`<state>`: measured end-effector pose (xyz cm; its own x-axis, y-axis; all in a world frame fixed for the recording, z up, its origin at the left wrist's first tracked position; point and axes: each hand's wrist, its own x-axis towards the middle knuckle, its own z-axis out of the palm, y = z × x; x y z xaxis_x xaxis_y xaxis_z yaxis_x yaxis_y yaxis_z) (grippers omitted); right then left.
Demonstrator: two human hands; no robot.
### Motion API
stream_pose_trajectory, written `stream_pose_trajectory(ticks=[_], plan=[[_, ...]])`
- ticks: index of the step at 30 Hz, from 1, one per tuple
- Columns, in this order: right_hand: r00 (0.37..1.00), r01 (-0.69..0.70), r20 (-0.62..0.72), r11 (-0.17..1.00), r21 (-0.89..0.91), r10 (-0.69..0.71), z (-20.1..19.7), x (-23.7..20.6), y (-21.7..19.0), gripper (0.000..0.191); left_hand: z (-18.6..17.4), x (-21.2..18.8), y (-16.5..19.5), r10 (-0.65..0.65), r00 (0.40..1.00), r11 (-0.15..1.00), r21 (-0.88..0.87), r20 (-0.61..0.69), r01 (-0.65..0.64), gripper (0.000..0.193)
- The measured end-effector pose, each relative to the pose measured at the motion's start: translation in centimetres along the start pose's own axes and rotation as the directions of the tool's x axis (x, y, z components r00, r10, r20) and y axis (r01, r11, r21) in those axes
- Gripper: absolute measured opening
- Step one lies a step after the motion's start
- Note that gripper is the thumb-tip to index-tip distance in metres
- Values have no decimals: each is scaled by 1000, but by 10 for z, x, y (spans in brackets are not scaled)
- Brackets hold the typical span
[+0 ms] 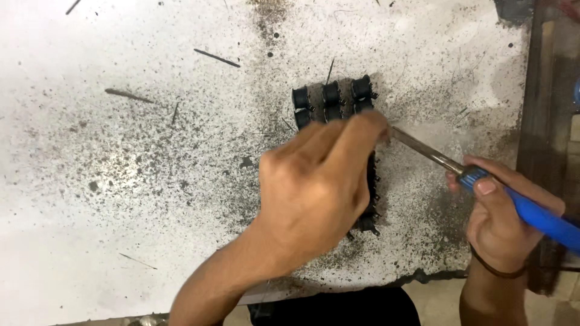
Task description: The person arranges black plastic electrical components from a tray onto the workbench, then uses a soldering iron to solder wires onto the terminals of each component in a grid, working through them one at a time.
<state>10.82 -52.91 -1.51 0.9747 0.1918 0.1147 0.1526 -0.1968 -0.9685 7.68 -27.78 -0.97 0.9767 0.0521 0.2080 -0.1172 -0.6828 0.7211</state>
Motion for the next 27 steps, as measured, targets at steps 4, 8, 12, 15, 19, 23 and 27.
stream_pose_trajectory(ticks=[4, 8, 12, 15, 19, 23, 27], plan=[[999, 40, 30, 999, 8, -41, -6, 3, 17, 28, 19, 13, -21, 50, 984, 993, 118, -171, -30, 32], [999, -3, 53, 998, -55, 6, -5, 9, 12, 28, 38, 17, -30, -1, 995, 989, 146, -98, 15, 23], [995, 19, 95, 991, -134, -6, 3, 17, 2, 28, 48, 11, -35, 32, 994, 993, 119, -101, -19, 20], [988, 87, 147, 944, -318, -42, 3, 24, -4, 32, 59, 9, -38, 21, 997, 994, 107, -68, -14, 17], [984, 93, 179, 865, -494, -3, 1, 28, -14, 34, 64, 14, -36, 54, 996, 994, 102, -72, -47, 18], [987, 48, 160, 922, -385, 15, -2, 24, -24, 30, 36, 15, -18, 1, 1000, 996, 89, 21, -2, 25], [999, -23, 48, 999, -30, 24, 1, 24, -14, 21, -9, 8, -5, -50, 994, 995, -79, 93, 58, 28]])
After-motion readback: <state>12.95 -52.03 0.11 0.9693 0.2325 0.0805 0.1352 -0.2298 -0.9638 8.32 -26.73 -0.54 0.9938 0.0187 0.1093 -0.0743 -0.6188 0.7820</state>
